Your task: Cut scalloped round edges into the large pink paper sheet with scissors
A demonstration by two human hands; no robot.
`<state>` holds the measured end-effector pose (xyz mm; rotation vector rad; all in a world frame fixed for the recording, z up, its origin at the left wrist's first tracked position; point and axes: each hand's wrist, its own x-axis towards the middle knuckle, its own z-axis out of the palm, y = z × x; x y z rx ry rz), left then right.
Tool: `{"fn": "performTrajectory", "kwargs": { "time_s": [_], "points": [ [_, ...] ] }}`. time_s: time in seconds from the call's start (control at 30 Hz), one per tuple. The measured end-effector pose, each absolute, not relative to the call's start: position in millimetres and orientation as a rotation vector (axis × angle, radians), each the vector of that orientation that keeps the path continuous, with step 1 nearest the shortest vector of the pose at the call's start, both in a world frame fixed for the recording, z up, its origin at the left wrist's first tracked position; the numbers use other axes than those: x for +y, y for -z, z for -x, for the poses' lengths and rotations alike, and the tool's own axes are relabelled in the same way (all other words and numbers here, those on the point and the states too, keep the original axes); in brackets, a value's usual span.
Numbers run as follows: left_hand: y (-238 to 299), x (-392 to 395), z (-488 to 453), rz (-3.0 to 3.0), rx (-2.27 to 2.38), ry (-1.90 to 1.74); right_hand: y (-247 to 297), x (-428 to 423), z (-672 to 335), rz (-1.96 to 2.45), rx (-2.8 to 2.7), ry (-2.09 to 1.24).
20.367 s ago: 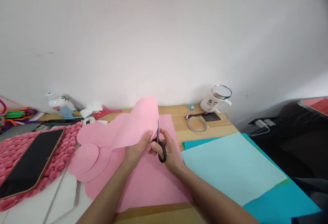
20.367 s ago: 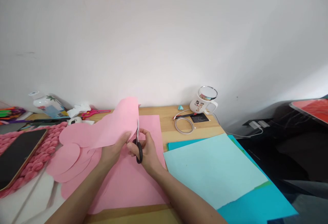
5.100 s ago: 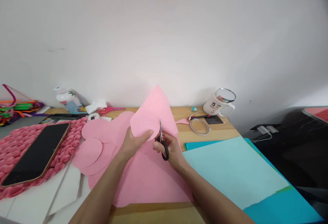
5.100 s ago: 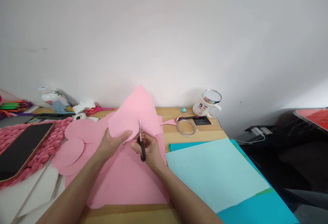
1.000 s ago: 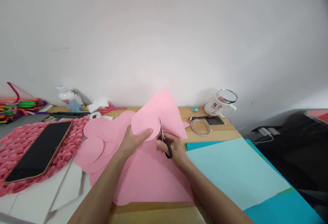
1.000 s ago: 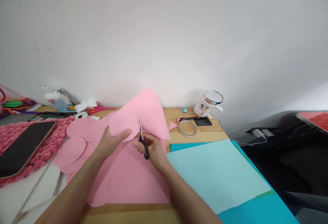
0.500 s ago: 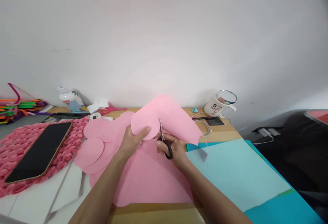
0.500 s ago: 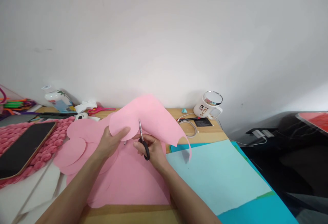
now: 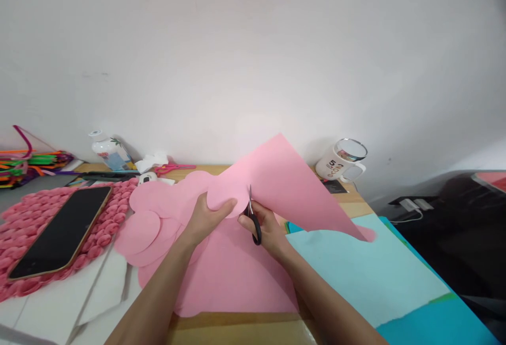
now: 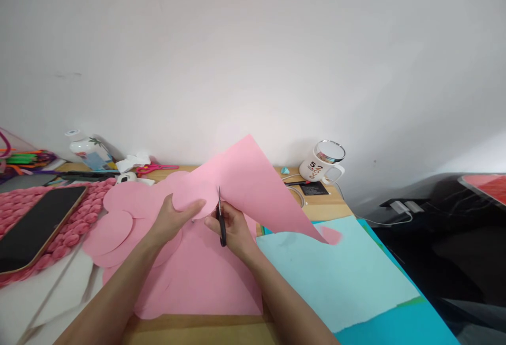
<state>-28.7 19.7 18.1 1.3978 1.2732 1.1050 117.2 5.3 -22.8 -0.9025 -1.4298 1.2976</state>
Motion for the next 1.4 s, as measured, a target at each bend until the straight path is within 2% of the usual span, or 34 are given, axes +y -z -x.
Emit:
{"fn": "performTrajectory", "kwargs": {
  "time_s": [0.2, 1.4],
  "points": [
    [-15, 21, 32, -1.368, 1.317, -1.112, 17, 9, -124, 0.931, -1.382, -1.426],
    [-7, 28, 40, -1.371, 1.225, -1.067, 22, 8, -125, 0.931, -1.372, -1.411]
  ]
}}
